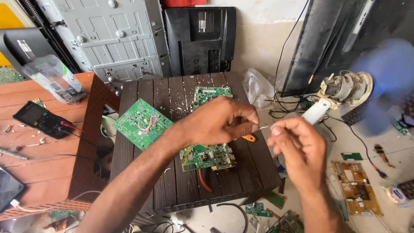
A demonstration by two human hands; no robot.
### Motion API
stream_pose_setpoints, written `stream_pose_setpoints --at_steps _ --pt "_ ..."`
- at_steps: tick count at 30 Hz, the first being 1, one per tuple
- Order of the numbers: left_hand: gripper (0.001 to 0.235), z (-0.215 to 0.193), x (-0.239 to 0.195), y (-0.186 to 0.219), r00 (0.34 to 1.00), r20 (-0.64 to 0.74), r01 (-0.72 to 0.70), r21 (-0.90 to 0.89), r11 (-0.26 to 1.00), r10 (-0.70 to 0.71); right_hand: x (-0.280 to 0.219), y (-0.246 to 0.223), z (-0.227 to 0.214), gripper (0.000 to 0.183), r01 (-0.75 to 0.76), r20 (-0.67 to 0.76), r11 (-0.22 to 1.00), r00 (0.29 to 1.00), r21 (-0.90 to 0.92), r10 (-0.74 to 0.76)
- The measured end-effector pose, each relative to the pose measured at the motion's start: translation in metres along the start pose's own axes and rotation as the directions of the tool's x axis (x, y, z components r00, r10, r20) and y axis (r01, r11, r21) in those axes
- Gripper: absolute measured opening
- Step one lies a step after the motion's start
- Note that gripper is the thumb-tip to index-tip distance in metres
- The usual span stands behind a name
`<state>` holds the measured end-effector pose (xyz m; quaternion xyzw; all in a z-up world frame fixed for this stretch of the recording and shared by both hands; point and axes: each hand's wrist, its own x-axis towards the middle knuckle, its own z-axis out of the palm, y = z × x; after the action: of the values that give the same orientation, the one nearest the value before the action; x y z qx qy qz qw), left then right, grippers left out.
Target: The person works on a green circuit board, using a small brush to clean components and a soldering iron to work on specific areas. They handle the board with both hands, turning it over to access different sides and components.
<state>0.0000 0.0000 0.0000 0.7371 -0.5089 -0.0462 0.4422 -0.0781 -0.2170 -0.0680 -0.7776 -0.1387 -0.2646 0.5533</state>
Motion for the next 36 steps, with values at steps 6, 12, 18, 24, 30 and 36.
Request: stream_pose_setpoints --at_steps 6,12,18,24,30,36 --pt "0.009 -0.062 -0.030 0.017 0.941 -0.174 -0.312 -0.115 0.943 0.290 0.082 -0.119 0.020 0.009 0.106 0.334 0.819 0.936 -0.563 0.108" --pt "0.008 -0.079 -0.046 0.026 0.902 -0.385 -0.273 -0.155 0.949 0.197 0.087 -0.143 0.055 0.013 0.210 0.191 0.879 0.972 -0.427 -0.139" --pt "0.018 -0.063 -0.048 0.016 0.936 -0.350 0.045 -0.007 0.999 -0.045 0.082 -0.089 0.060 0.014 0.255 0.248 0.935 0.949 -0.247 -0.194" --pt "0.015 -0.055 -0.060 -0.003 0.910 -0.288 0.340 0.106 0.934 -0.299 0.089 -0.054 0.051 0.019 0.248 0.282 0.961 0.937 -0.125 -0.205" --pt "0.017 -0.052 -0.054 0.011 0.885 -0.296 0.410 0.132 0.903 -0.359 0.088 -0.063 0.053 0.017 0.286 0.249 0.929 0.941 -0.234 -0.227" --pt "0.019 -0.047 -0.051 0.013 0.925 -0.238 0.341 0.171 0.924 -0.297 0.083 -0.062 0.061 0.020 0.349 0.194 0.865 0.935 -0.359 -0.297"
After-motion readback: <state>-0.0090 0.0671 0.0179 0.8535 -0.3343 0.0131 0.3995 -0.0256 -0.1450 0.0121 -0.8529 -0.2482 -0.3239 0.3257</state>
